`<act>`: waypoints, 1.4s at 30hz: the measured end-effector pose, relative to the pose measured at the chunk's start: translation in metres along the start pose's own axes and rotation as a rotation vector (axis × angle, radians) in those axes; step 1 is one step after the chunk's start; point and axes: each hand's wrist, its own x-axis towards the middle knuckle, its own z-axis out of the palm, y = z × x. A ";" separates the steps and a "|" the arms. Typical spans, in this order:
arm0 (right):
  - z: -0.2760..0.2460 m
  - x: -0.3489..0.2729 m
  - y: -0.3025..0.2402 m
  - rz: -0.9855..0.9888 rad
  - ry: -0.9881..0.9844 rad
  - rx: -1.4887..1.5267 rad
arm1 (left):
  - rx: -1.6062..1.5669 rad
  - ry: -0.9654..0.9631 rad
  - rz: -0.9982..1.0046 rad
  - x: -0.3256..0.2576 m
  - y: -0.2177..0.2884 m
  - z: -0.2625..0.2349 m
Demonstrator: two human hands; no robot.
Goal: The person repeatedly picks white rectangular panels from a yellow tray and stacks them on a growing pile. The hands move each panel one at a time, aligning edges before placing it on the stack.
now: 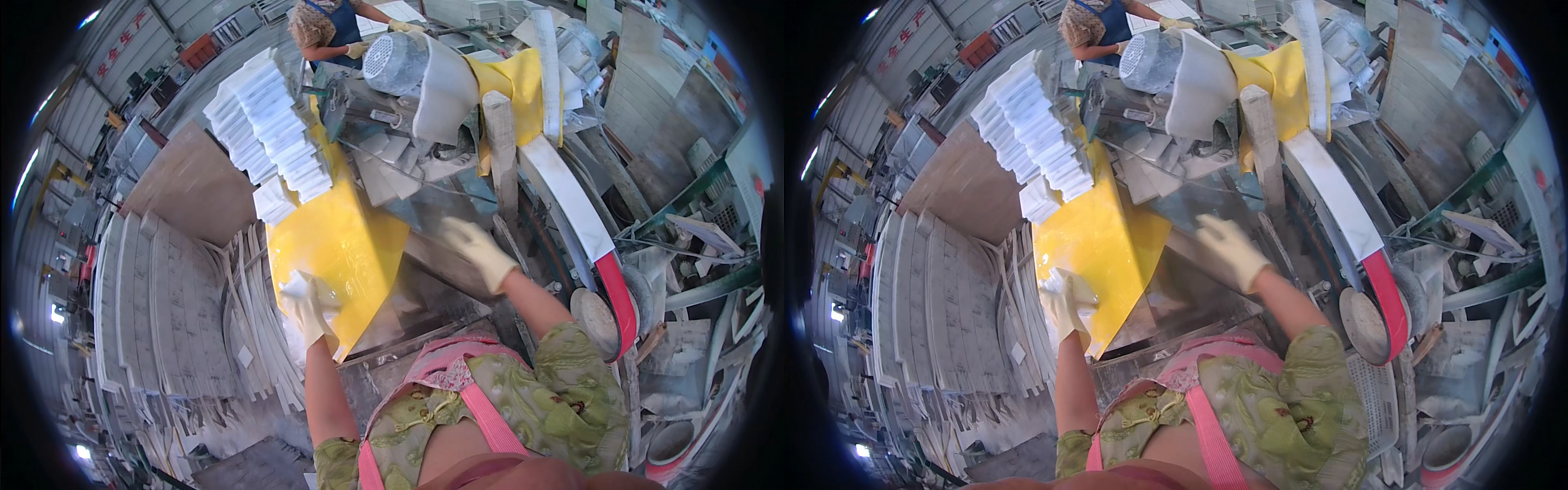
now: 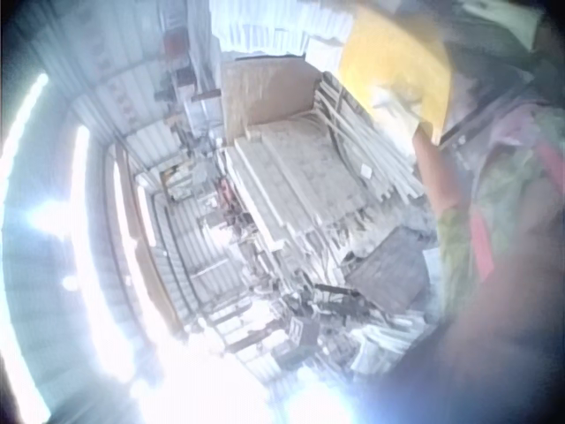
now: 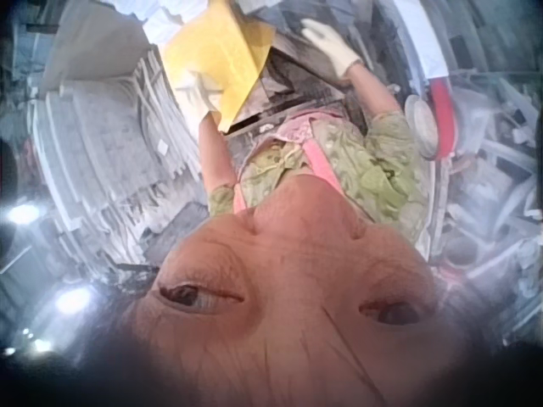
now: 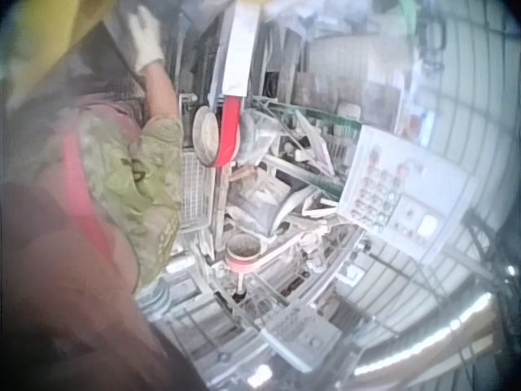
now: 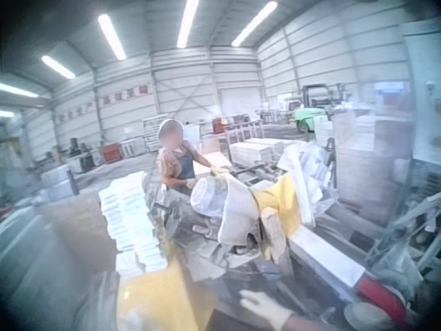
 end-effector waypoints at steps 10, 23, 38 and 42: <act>-0.218 -0.122 0.142 0.314 0.770 -0.927 | 0.033 -0.035 -0.103 -0.005 0.014 -0.005; -0.198 -0.125 0.119 0.510 0.674 -1.259 | 0.073 -0.069 -0.089 -0.019 0.030 -0.012; -0.198 -0.123 0.114 0.655 0.620 -1.169 | -0.248 -0.147 -0.214 -0.041 0.059 -0.015; -0.198 -0.124 0.116 0.657 0.641 -1.155 | -0.258 -0.146 -0.219 -0.038 0.050 -0.013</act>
